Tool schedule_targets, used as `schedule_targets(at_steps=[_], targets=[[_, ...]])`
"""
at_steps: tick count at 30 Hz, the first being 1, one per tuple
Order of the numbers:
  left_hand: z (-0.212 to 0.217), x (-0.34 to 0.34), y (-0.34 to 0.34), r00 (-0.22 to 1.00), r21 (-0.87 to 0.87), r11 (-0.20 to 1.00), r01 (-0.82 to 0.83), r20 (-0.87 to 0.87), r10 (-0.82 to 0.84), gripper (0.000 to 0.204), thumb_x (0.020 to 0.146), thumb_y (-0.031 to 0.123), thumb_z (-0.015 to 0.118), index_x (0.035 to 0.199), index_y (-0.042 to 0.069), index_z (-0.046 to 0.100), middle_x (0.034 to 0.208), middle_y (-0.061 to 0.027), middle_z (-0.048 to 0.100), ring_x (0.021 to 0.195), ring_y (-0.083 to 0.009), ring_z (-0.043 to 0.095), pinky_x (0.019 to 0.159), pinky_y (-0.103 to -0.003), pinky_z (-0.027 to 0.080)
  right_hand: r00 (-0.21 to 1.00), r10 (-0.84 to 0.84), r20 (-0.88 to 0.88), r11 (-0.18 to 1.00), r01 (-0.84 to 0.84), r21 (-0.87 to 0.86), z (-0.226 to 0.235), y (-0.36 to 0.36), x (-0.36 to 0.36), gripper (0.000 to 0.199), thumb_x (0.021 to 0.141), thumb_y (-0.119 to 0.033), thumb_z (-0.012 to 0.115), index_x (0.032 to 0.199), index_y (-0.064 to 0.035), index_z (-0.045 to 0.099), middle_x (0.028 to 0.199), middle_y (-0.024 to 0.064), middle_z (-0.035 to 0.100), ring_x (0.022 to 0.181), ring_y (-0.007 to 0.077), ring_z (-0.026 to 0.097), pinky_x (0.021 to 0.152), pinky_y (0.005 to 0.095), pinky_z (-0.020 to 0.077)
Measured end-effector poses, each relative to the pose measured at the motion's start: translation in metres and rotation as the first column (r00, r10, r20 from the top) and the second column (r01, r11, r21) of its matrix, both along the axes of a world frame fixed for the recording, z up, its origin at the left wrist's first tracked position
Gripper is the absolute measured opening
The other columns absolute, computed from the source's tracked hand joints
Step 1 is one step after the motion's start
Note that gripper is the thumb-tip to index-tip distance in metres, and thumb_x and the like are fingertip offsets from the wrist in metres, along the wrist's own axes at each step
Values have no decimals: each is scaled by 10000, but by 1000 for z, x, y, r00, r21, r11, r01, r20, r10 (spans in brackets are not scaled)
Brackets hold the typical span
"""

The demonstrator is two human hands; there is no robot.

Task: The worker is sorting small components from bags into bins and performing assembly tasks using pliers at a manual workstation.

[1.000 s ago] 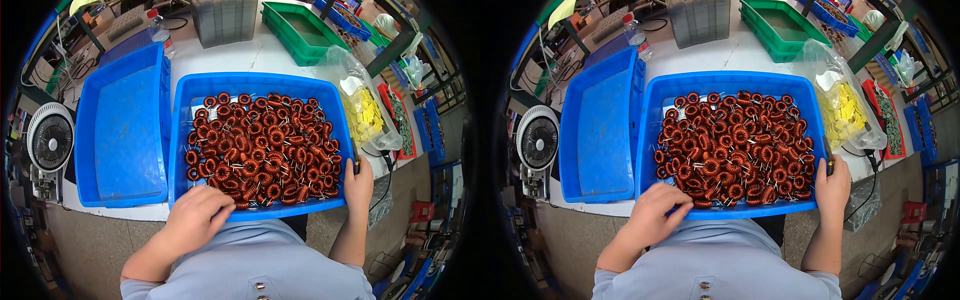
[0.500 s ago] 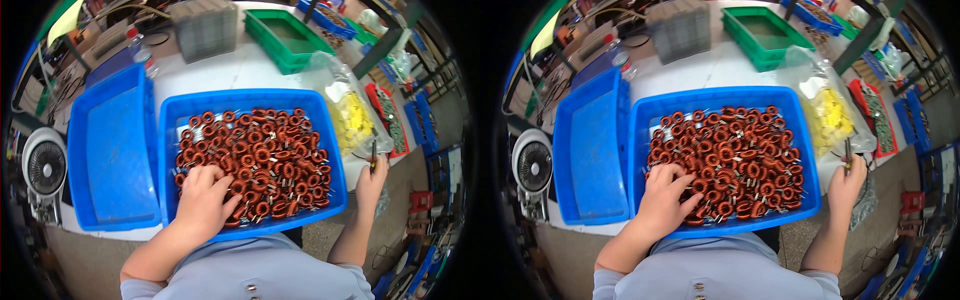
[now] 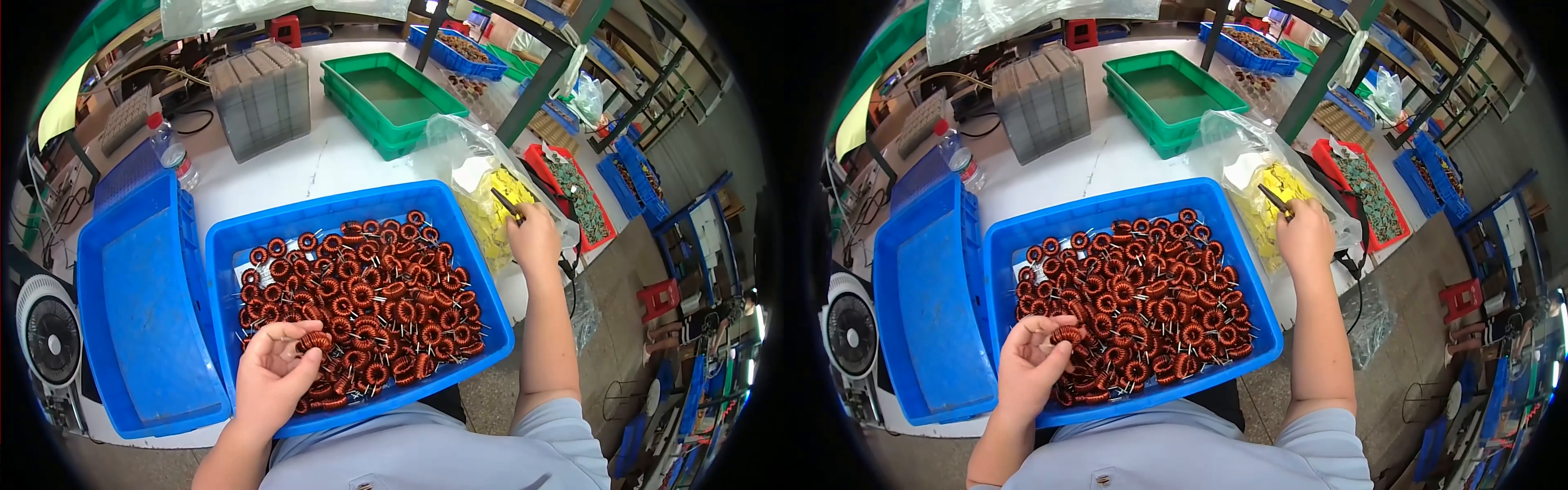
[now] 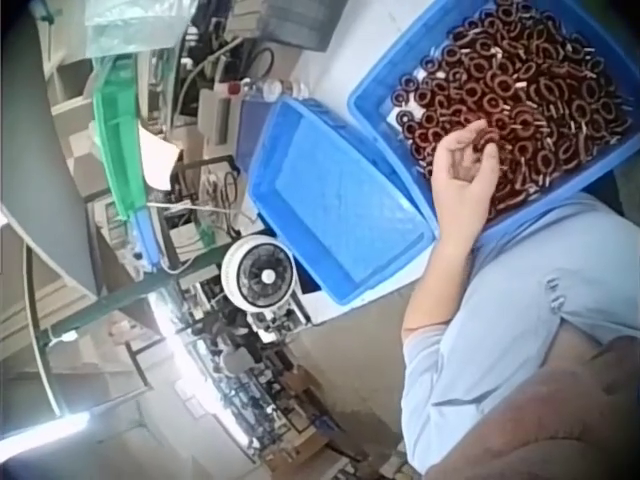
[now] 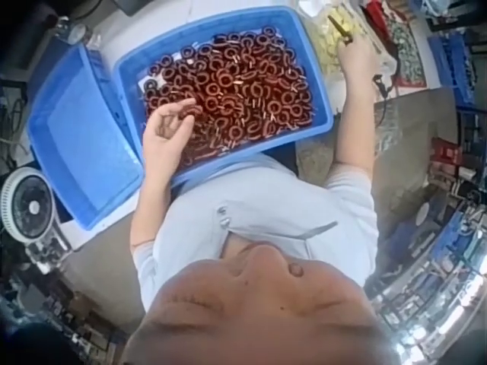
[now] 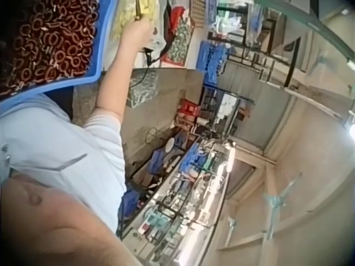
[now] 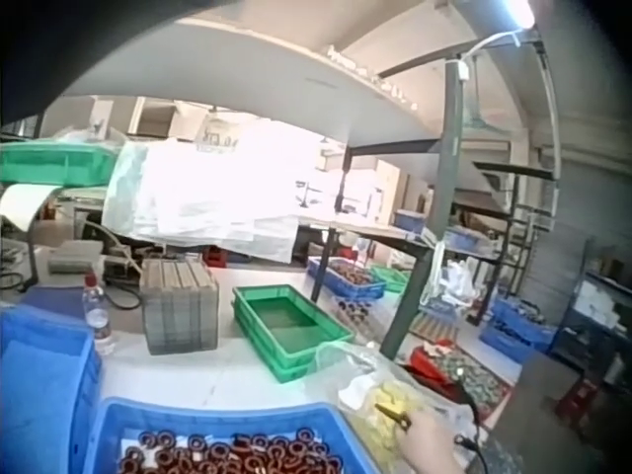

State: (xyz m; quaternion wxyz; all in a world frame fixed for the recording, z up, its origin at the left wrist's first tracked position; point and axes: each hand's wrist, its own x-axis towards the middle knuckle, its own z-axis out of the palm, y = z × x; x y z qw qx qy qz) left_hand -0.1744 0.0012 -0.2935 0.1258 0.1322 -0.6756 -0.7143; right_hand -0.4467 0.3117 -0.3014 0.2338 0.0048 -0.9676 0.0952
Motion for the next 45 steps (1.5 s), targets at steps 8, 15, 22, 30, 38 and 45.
schedule_targets(at_steps=[8,15,22,30,38,45], targets=[[-2,1,-10,993,324,944,-56,112,21,304,921,-36,666,1222,-8,639,1186,-165,692,911,-110,636,789,-195,516,986,-76,150,993,89,-75,-10,2,-16,315,873,-238,646,1095,-29,725,1087,138,715,997,340,667,846,413,538],[-15,3,-12,997,244,970,9,-70,9,383,924,-63,651,1300,-5,613,1247,-166,682,830,-87,627,688,-173,505,993,-116,-12,993,116,-38,-25,7,-23,357,883,-251,603,1145,-38,721,1099,164,732,979,380,682,846,434,545],[-13,10,-17,986,163,980,109,-144,-86,416,924,-71,654,1328,16,605,1339,-139,638,697,-50,569,598,-161,474,987,-114,-116,980,93,-174,-16,2,-28,305,886,-260,639,1080,-49,744,906,132,742,794,314,680,721,382,536],[-16,9,-19,967,153,974,169,-218,-134,442,920,-101,636,1346,8,588,1420,-159,576,649,-39,529,585,-166,467,950,314,-4,706,-236,-667,47,-72,55,142,860,-74,653,974,-8,706,789,36,701,687,93,562,617,205,439],[-16,12,-18,945,205,954,220,-286,-157,451,908,-136,620,1339,-11,576,1435,-199,545,796,-115,591,629,-184,504,411,911,-9,274,-623,-733,62,-145,138,119,766,23,658,870,-35,664,820,42,650,672,132,534,608,245,415],[-13,13,-16,948,170,961,218,-273,-167,431,885,-133,661,1298,-30,598,1423,-200,544,872,-144,633,671,-191,535,311,937,157,314,-558,-768,42,-162,150,130,762,42,651,864,-38,638,843,50,644,695,145,534,638,250,424]])
